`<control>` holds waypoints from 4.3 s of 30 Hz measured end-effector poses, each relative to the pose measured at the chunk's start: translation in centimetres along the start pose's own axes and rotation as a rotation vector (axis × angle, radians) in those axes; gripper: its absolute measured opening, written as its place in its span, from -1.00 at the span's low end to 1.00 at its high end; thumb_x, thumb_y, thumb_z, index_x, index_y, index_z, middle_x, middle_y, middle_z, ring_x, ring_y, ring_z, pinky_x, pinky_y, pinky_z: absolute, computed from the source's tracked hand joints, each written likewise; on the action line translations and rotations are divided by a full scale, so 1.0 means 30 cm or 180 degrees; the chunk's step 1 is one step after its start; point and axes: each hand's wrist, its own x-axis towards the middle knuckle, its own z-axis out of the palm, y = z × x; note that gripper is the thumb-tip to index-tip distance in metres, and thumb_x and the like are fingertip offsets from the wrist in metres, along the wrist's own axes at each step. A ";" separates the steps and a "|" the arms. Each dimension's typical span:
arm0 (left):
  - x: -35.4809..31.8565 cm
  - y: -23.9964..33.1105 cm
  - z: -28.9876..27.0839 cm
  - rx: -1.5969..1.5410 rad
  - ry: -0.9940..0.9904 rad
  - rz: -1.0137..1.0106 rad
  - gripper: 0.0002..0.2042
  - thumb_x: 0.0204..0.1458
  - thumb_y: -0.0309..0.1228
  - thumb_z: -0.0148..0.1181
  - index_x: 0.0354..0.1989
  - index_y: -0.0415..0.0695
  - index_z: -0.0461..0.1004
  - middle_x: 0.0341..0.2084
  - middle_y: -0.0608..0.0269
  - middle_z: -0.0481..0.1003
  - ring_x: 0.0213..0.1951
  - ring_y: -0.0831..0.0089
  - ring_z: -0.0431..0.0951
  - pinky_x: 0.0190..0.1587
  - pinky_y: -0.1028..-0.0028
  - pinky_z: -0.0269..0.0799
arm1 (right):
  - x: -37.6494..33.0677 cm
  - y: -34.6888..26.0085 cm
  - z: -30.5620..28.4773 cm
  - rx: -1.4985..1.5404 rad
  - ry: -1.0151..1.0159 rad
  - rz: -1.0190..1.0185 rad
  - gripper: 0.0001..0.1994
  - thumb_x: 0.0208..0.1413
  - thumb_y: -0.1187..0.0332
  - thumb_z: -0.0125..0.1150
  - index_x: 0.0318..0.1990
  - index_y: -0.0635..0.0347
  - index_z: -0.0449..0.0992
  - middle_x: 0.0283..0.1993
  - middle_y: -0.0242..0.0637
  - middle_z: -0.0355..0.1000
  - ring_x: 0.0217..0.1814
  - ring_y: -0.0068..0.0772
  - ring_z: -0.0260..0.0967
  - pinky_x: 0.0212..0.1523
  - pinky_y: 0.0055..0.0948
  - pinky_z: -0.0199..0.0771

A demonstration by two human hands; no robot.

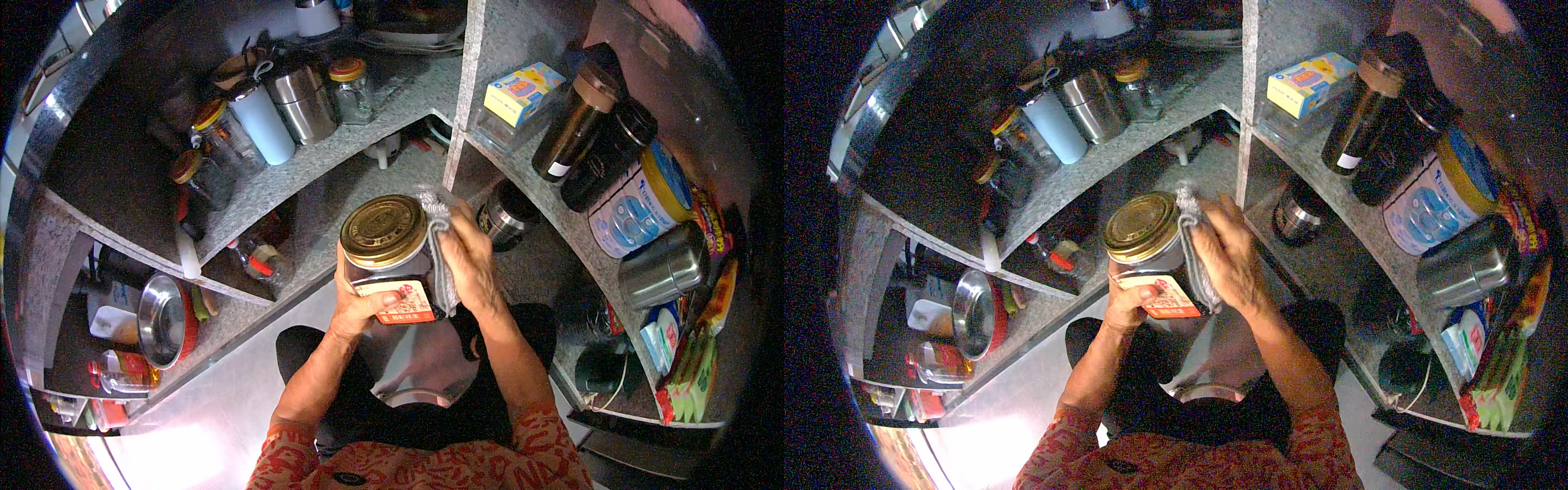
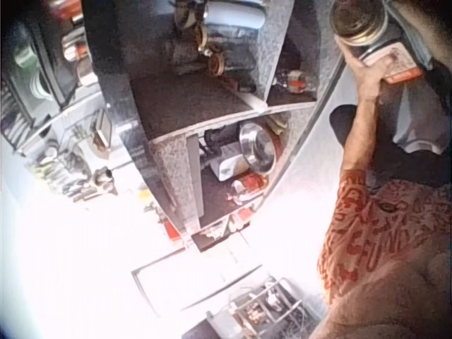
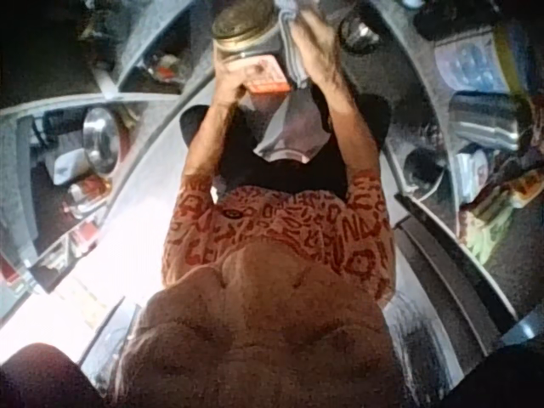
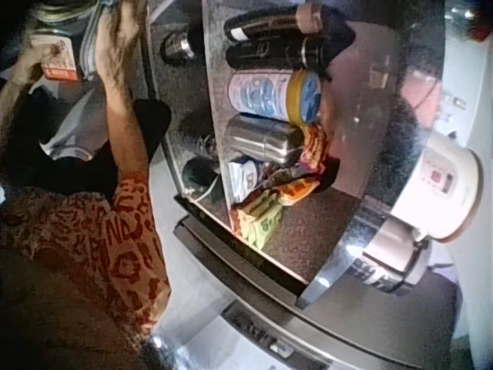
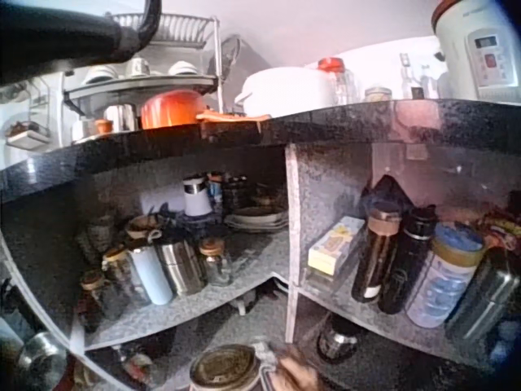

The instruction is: The person sits on the floor in front of an open cabinet and wipes various items with a cloth. They clean a glass jar, a rectangular box, a plastic grater, and two travel mugs, placing each item back on the shelf after wiping.

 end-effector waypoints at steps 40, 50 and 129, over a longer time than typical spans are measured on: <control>0.030 0.037 -0.129 -0.0810 0.0082 0.0356 -0.12 -0.46 -0.28 0.35 0.17 -0.26 0.12 0.08 -0.03 0.27 0.12 0.16 0.27 0.20 0.28 0.12 | -0.067 0.028 0.003 0.0012 -0.0435 0.0673 -0.82 0.05 0.44 0.01 -0.18 0.26 0.42 -0.34 -0.24 0.34 -0.29 -0.36 0.30 -0.21 -0.51 0.30; 0.053 0.028 -0.074 -0.0762 0.0101 0.0218 -0.17 -0.45 -0.34 0.31 0.16 -0.20 0.12 0.05 0.03 0.31 0.06 0.20 0.34 0.12 0.28 0.25 | -0.071 -0.080 0.090 -0.1498 -0.0022 -0.1201 -0.47 0.06 0.24 -0.01 0.19 0.27 0.16 0.11 0.08 0.08 0.12 0.11 0.02 0.13 -0.03 0.00; 0.007 0.020 -0.085 -0.0918 0.0195 -0.0453 -0.18 -0.48 -0.32 0.31 0.12 -0.24 0.17 -0.04 0.12 0.37 0.00 0.25 0.37 0.09 0.34 0.24 | -0.017 0.021 0.026 -0.0058 -0.0481 0.0760 -0.57 0.18 0.06 -0.20 -0.08 0.29 0.34 -0.37 0.01 0.33 -0.26 -0.07 0.31 -0.22 -0.32 0.30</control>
